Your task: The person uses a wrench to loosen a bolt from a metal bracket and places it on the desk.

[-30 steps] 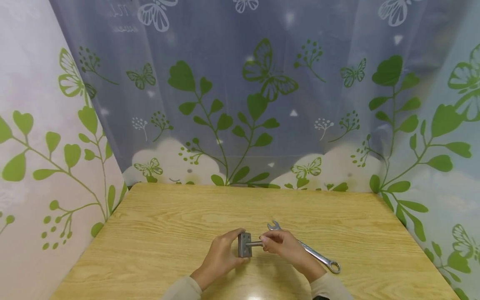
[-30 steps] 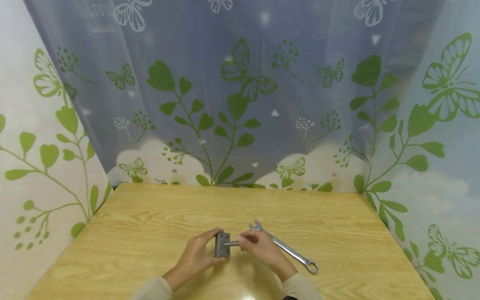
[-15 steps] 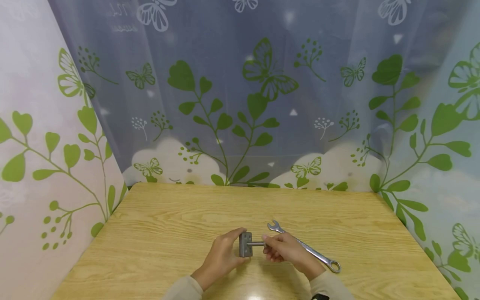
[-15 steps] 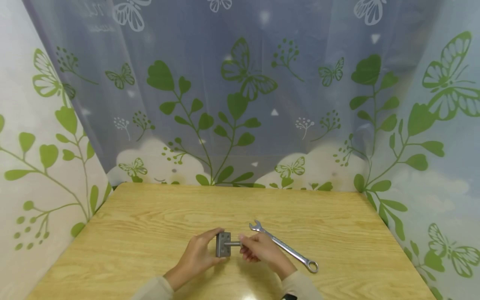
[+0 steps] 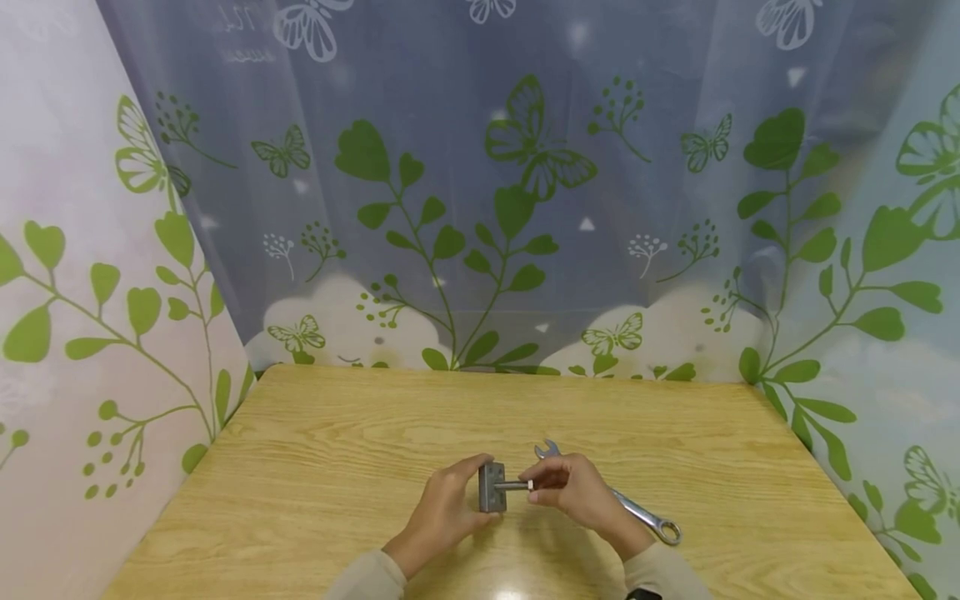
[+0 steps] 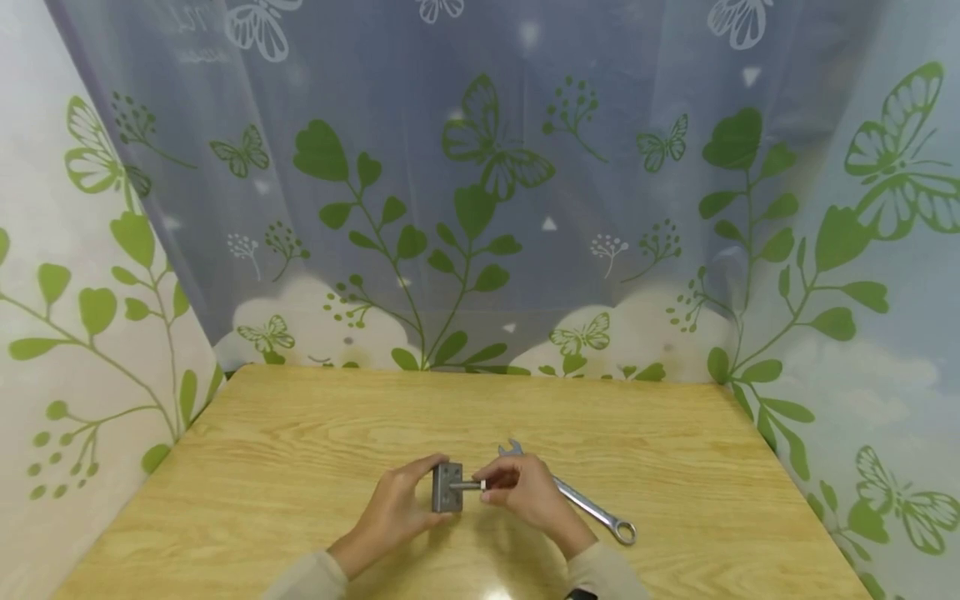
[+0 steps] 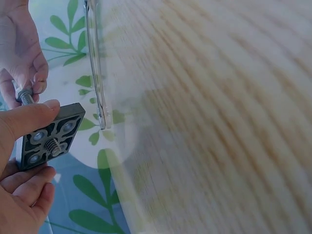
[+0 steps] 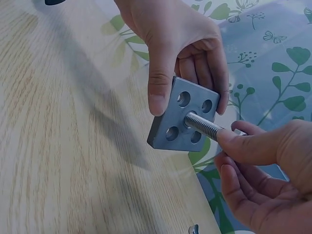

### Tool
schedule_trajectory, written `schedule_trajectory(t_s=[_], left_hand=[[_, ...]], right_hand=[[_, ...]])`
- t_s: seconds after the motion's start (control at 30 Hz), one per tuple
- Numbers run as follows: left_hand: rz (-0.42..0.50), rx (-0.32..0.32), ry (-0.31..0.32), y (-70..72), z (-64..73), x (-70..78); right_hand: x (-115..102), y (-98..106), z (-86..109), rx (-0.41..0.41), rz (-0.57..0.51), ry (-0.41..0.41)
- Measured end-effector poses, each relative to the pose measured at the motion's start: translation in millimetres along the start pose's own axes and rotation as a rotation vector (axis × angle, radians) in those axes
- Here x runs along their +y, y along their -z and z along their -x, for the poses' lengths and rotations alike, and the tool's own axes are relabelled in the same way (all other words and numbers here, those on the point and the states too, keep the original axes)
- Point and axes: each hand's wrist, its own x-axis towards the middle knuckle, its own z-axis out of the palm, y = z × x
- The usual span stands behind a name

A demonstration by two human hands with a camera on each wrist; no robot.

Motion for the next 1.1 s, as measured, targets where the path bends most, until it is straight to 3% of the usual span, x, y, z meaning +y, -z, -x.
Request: schedule_trajectory(t_s=[0.43,0.6,0.83,0.97,1.1], left_hand=[[-0.006,0.020,-0.027,-1.9,2.1,-3.7],[-0.012,0.029,-0.013,-2.0,2.5,-4.6],[-0.020,0.024,-0.001,-2.2,2.8,-4.6],[-0.014,0.019,-0.006,-1.5,3.0,-2.8],[-0.012,0.014,-0.009,-1.1,2.4,-1.9]], right_hand=[[2.5,-4.0,0.4,-0.003,-0.039,-0.018],[-0.7,-4.2,1.7,-0.041,-0.059,-0.105],[1.5,-9.1,1.2,-0.027,-0.130,-0.265],[2.8,-11.5,0.1,-0.023,-0.149,-0.283],[1.8,-8.8,-0.7,-0.023,-0.118,-0.251]])
